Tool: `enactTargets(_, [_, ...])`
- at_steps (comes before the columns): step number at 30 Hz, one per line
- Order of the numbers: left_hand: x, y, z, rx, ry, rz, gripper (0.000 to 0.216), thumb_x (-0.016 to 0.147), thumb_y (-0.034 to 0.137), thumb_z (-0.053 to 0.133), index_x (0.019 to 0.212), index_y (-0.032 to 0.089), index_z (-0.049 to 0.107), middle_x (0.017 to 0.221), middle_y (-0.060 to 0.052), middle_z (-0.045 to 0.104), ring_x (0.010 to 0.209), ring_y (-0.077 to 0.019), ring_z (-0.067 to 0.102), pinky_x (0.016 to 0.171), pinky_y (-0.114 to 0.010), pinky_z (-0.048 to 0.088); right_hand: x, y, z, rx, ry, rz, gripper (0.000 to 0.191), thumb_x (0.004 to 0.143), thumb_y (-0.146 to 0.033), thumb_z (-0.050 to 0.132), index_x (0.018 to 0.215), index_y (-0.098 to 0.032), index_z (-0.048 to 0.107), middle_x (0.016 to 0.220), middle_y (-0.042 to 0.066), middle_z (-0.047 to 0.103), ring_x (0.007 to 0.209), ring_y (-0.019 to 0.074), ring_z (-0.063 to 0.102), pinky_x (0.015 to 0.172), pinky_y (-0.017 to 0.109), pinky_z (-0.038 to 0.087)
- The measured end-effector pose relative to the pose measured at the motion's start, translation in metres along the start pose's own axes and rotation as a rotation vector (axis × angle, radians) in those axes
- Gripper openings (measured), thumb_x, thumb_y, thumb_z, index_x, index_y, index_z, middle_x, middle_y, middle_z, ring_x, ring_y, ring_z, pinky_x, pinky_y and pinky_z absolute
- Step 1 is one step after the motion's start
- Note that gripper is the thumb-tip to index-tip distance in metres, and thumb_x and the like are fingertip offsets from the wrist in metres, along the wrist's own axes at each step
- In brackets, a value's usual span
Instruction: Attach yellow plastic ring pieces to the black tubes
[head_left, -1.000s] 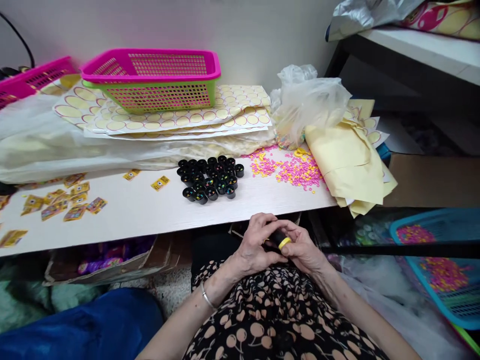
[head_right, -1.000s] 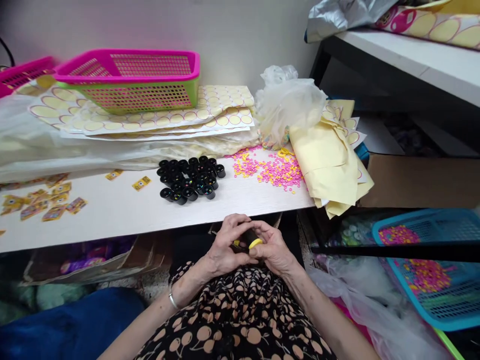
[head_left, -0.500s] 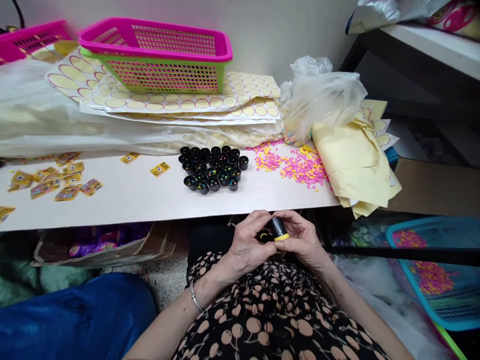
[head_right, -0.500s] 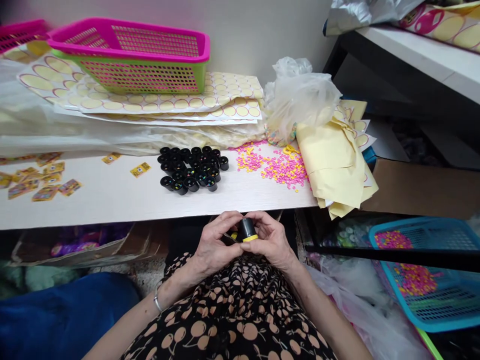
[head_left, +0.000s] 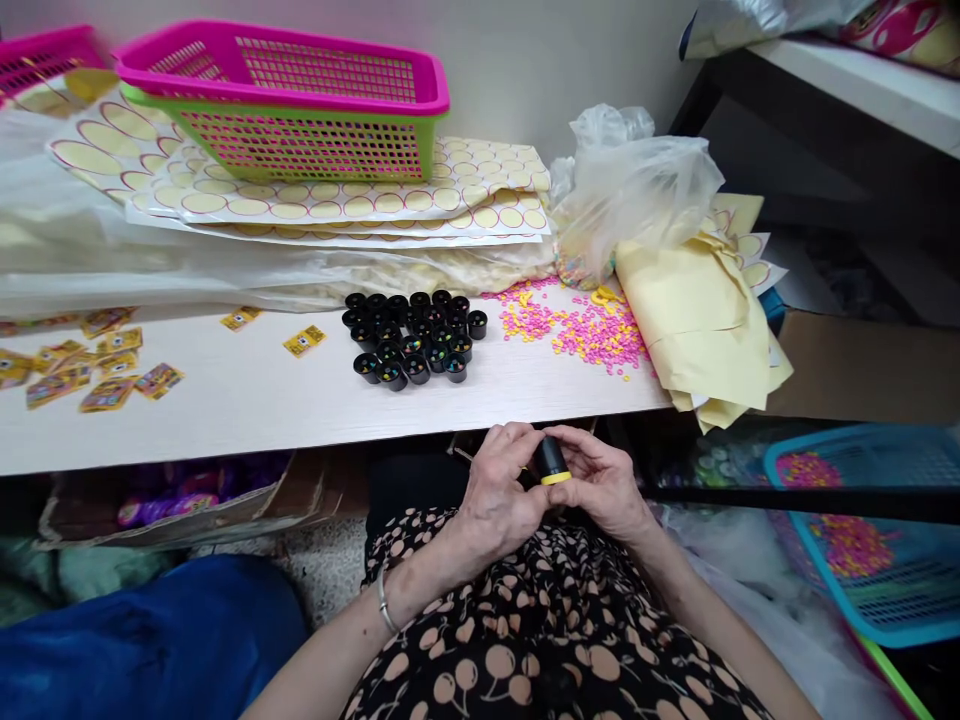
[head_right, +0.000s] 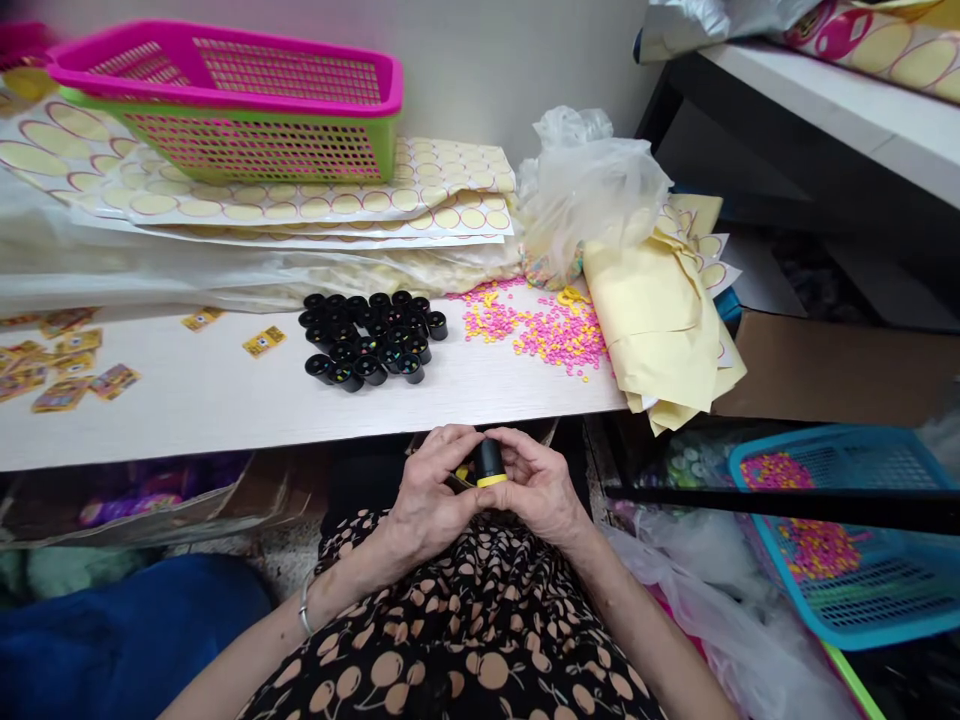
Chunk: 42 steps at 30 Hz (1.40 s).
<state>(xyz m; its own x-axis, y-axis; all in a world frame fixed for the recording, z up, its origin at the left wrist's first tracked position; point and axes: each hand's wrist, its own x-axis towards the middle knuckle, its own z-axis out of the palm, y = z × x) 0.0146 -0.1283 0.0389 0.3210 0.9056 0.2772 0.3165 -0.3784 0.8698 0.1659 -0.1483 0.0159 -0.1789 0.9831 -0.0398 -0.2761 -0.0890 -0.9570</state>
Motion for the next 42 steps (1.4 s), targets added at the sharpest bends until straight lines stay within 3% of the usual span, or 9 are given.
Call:
enactTargets(6, [0.000, -0.006, 0.003, -0.034, -0.002, -0.049, 0.024, 0.067, 0.027, 0.068, 0.089, 0.016, 0.066, 0.080, -0.004, 0.060, 0.077, -0.0176, 0.053, 0.069, -0.029, 0.044, -0.002, 0.003, 0.006, -0.123, 0.139, -0.016, 0.036, 0.063, -0.024, 0.076, 0.098, -0.021, 0.066, 0.088, 0.001, 0.065, 0.076, 0.0149, 0.061, 0.068, 0.025, 0.051])
enactTargets(13, [-0.010, -0.023, 0.002, 0.076, -0.012, -0.104, 0.025, 0.061, 0.027, 0.073, 0.083, 0.017, 0.068, 0.072, -0.003, 0.059, 0.070, -0.0164, 0.051, 0.063, -0.028, 0.043, 0.006, 0.017, 0.000, 0.045, -0.002, 0.234, 0.048, 0.059, -0.020, 0.078, 0.104, -0.021, 0.062, 0.100, 0.004, 0.065, 0.094, 0.0181, 0.060, 0.085, 0.031, 0.047])
enactTargets(18, [-0.018, -0.032, 0.000, 0.033, 0.008, -0.174, 0.027, 0.061, 0.034, 0.075, 0.081, 0.017, 0.068, 0.074, -0.002, 0.060, 0.072, -0.0162, 0.053, 0.065, -0.028, 0.044, 0.005, 0.031, 0.004, 0.059, -0.067, 0.266, 0.044, 0.062, -0.023, 0.075, 0.104, -0.020, 0.062, 0.088, 0.001, 0.065, 0.081, 0.0161, 0.060, 0.075, 0.029, 0.047])
enactTargets(24, [-0.004, -0.035, -0.015, -0.012, -0.096, -0.201, 0.040, 0.051, 0.039, 0.081, 0.083, 0.017, 0.067, 0.076, 0.000, 0.058, 0.070, -0.0132, 0.053, 0.061, -0.024, 0.043, 0.016, 0.016, -0.010, -0.319, -0.121, 0.234, 0.033, 0.076, -0.032, 0.061, 0.105, -0.018, 0.062, 0.085, 0.002, 0.063, 0.076, 0.0155, 0.057, 0.068, 0.028, 0.045])
enactTargets(27, [0.009, -0.047, -0.029, 0.142, 0.190, -0.226, 0.032, 0.064, 0.038, 0.072, 0.086, 0.016, 0.065, 0.081, -0.001, 0.057, 0.066, -0.0110, 0.051, 0.064, -0.024, 0.044, 0.033, 0.013, -0.020, -0.919, -0.215, 0.206, 0.033, 0.076, -0.023, 0.057, 0.108, -0.016, 0.060, 0.100, 0.009, 0.062, 0.093, 0.0206, 0.057, 0.077, 0.031, 0.044])
enactTargets(30, [0.020, -0.064, -0.040, 0.375, 0.446, -0.323, 0.022, 0.072, 0.033, 0.063, 0.086, 0.016, 0.064, 0.077, 0.000, 0.054, 0.060, -0.0104, 0.049, 0.063, -0.025, 0.043, 0.051, 0.026, -0.015, -1.431, -0.411, 0.353, 0.032, 0.074, -0.010, 0.052, 0.104, -0.008, 0.062, 0.097, 0.019, 0.064, 0.092, 0.0270, 0.060, 0.075, 0.036, 0.046])
enactTargets(36, [0.048, -0.083, -0.045, 0.584, 0.503, -0.405, 0.026, 0.066, 0.038, 0.064, 0.082, 0.017, 0.063, 0.069, 0.000, 0.057, 0.070, -0.0179, 0.055, 0.069, -0.029, 0.043, 0.069, 0.041, 0.006, -1.537, -0.577, 0.405, 0.020, 0.062, -0.002, 0.057, 0.078, -0.007, 0.068, 0.080, 0.018, 0.068, 0.079, 0.0290, 0.065, 0.064, 0.033, 0.047])
enactTargets(40, [0.059, -0.087, -0.042, 0.616, 0.542, -0.325, 0.033, 0.068, 0.049, 0.062, 0.079, 0.018, 0.065, 0.071, -0.002, 0.059, 0.067, -0.0179, 0.055, 0.066, -0.028, 0.042, 0.056, 0.009, -0.005, -1.473, -0.621, 0.278, 0.022, 0.066, -0.006, 0.056, 0.085, -0.012, 0.066, 0.085, 0.012, 0.068, 0.079, 0.0213, 0.063, 0.064, 0.027, 0.044])
enactTargets(42, [0.060, -0.088, -0.040, 0.611, 0.546, -0.289, 0.031, 0.071, 0.047, 0.060, 0.079, 0.017, 0.065, 0.069, -0.001, 0.059, 0.061, -0.0149, 0.053, 0.063, -0.026, 0.041, 0.051, -0.011, -0.019, -1.268, -0.553, 0.148, 0.012, 0.072, -0.012, 0.055, 0.080, -0.016, 0.064, 0.072, 0.003, 0.065, 0.068, 0.0146, 0.059, 0.058, 0.022, 0.040])
